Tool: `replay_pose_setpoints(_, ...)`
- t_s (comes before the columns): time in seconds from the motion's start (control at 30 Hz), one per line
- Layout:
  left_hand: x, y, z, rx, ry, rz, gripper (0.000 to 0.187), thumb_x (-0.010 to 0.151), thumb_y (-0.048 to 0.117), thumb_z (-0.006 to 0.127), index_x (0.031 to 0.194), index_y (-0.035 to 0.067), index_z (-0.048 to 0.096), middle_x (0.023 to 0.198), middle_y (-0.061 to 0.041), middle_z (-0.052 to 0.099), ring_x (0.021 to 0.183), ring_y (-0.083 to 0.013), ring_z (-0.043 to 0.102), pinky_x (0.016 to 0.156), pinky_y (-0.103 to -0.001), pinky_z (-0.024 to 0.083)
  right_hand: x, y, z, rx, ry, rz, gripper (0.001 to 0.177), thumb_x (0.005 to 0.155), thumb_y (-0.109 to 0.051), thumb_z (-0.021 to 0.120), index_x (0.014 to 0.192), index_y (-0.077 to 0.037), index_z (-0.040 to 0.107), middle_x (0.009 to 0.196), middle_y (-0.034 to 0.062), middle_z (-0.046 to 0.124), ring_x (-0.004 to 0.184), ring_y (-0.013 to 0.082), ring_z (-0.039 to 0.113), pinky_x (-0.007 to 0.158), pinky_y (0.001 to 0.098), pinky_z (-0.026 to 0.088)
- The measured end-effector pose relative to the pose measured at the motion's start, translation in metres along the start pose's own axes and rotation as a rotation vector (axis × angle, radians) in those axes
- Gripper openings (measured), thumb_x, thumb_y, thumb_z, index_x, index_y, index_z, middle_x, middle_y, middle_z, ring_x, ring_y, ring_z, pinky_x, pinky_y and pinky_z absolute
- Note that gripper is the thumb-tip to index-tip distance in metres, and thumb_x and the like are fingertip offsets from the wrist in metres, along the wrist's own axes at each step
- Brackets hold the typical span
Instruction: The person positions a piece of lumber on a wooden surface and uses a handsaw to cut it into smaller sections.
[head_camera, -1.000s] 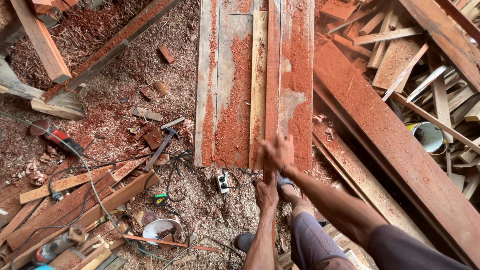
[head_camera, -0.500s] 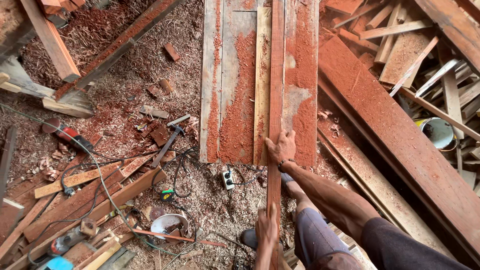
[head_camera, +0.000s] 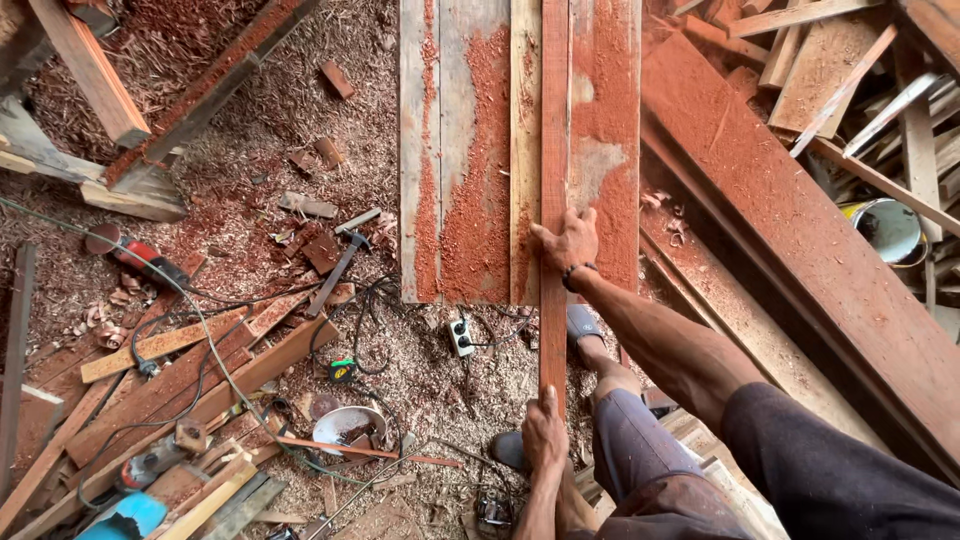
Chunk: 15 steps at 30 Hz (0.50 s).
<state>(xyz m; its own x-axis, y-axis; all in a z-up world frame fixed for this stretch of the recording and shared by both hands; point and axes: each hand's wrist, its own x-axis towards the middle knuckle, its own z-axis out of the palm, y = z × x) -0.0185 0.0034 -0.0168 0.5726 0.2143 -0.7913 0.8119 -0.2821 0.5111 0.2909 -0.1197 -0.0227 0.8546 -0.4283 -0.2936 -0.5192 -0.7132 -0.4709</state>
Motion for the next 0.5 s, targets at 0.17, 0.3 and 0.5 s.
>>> replay_pose_setpoints(0.17,0.002,0.017,-0.002,0.04,-0.009,-0.006,0.065,0.097,0.071,0.029,0.101,0.015,0.061,0.067,0.005,0.049,0.053,-0.0113,0.043,0.049,-0.031,0.037,-0.042,0.014,-0.036,0.228,-0.154,-0.165,0.039,0.096,-0.052,0.055,0.095,-0.014,0.044,0.104,0.0077,0.041,0.094,0.0228,0.042,0.076,0.043,0.048)
replay_pose_setpoints(0.3,0.005,0.027,-0.002,0.007,-0.012,-0.002,0.07,0.093,0.076,0.026,0.1,0.015,0.06,0.064,0.006,0.045,0.052,-0.0106,0.04,0.048,-0.03,0.036,-0.077,0.05,0.001,0.209,-0.057,-0.161,0.031,0.098,-0.04,0.067,0.088,-0.012,0.057,0.097,0.0041,0.053,0.085,0.0166,0.047,0.075,0.0335,0.049)
replay_pose_setpoints(0.5,0.015,0.046,-0.002,0.023,0.022,0.013,0.072,0.094,0.075,0.031,0.105,0.011,0.062,0.064,0.005,0.046,0.051,-0.0116,0.041,0.047,-0.031,0.033,-0.061,0.031,0.004,0.204,-0.019,0.007,0.032,0.097,-0.04,0.067,0.088,-0.012,0.055,0.103,0.0043,0.046,0.091,0.0204,0.046,0.078,0.0377,0.046)
